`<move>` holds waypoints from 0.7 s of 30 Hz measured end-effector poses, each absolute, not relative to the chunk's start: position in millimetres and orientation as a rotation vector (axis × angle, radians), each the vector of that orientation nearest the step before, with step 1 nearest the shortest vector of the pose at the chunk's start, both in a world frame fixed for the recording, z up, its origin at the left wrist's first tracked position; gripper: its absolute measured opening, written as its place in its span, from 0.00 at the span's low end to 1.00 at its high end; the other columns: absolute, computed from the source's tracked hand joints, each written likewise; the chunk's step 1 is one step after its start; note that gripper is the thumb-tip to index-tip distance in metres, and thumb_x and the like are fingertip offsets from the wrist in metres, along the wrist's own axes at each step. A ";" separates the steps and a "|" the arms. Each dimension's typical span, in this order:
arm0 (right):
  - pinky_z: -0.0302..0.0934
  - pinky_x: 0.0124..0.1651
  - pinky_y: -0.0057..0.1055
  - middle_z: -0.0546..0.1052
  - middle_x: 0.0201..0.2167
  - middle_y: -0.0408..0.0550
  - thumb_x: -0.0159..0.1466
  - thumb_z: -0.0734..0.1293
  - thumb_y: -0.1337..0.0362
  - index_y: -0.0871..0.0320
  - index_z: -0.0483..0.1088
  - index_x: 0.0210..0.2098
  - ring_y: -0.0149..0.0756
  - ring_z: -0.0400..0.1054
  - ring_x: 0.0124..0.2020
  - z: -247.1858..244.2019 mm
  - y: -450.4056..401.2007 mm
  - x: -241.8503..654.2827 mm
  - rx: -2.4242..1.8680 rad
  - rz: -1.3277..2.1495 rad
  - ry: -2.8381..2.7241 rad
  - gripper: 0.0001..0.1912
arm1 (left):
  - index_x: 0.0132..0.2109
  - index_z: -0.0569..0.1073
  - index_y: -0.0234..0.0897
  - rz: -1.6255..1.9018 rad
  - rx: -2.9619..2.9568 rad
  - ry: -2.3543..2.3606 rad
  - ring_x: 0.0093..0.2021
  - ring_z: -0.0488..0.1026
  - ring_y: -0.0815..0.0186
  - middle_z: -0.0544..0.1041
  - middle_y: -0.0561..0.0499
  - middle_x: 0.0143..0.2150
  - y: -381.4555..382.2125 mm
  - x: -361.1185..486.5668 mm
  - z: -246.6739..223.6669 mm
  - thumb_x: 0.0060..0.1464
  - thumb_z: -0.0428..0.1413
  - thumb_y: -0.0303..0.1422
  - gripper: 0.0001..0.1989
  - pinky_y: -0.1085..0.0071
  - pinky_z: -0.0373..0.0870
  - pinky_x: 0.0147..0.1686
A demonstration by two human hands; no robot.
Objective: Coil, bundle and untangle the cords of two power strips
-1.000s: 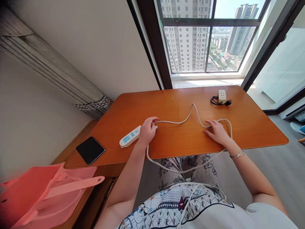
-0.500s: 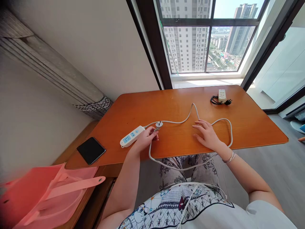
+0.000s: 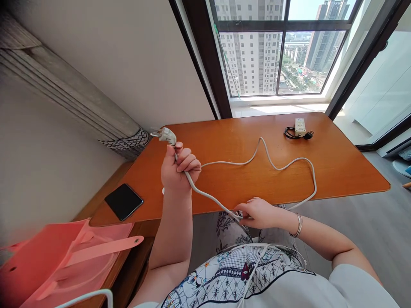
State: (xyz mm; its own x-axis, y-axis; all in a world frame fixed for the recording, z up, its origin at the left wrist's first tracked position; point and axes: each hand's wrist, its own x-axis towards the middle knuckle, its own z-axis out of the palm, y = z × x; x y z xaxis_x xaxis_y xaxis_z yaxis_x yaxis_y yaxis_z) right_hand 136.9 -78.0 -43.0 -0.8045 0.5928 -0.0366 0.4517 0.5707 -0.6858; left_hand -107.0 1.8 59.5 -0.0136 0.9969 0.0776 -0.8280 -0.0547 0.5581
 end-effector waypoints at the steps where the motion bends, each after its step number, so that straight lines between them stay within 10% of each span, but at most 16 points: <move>1: 0.69 0.48 0.36 0.80 0.36 0.50 0.66 0.70 0.64 0.58 0.74 0.55 0.39 0.75 0.38 -41.3 -76.8 139.6 -0.884 1.068 -2.598 0.18 | 0.35 0.68 0.38 1.569 0.506 0.383 0.13 0.47 0.79 0.51 0.63 0.19 3.0 -110.1 60.1 0.73 0.43 0.41 0.19 0.84 0.51 0.15; 7: 0.65 0.62 0.42 0.69 0.63 0.61 0.64 0.72 0.57 0.56 0.61 0.69 0.46 0.65 0.63 -33.1 -74.2 129.8 -0.845 1.164 -2.238 0.36 | 0.39 0.72 0.40 1.521 0.524 0.285 0.14 0.48 0.79 0.53 0.61 0.20 8.5 -95.7 56.7 0.74 0.41 0.42 0.20 0.82 0.51 0.17; 14: 0.61 0.29 0.27 0.67 0.24 0.38 0.69 0.64 0.44 0.59 0.71 0.52 0.28 0.64 0.24 -40.6 -72.9 138.3 -0.684 1.931 -2.123 0.26 | 0.40 0.72 0.38 1.562 0.472 0.269 0.14 0.50 0.80 0.52 0.61 0.22 19.7 -108.6 62.6 0.74 0.41 0.42 0.20 0.85 0.53 0.16; 21: 0.49 0.27 0.29 0.61 0.20 0.38 0.66 0.63 0.44 0.56 0.59 0.23 0.28 0.52 0.23 -8.8 -33.2 216.3 -1.458 1.264 -2.272 0.25 | 0.44 0.74 0.39 1.332 0.547 0.266 0.09 0.46 0.82 0.55 0.62 0.20 5.8 -129.6 40.5 0.73 0.42 0.44 0.20 0.86 0.44 0.09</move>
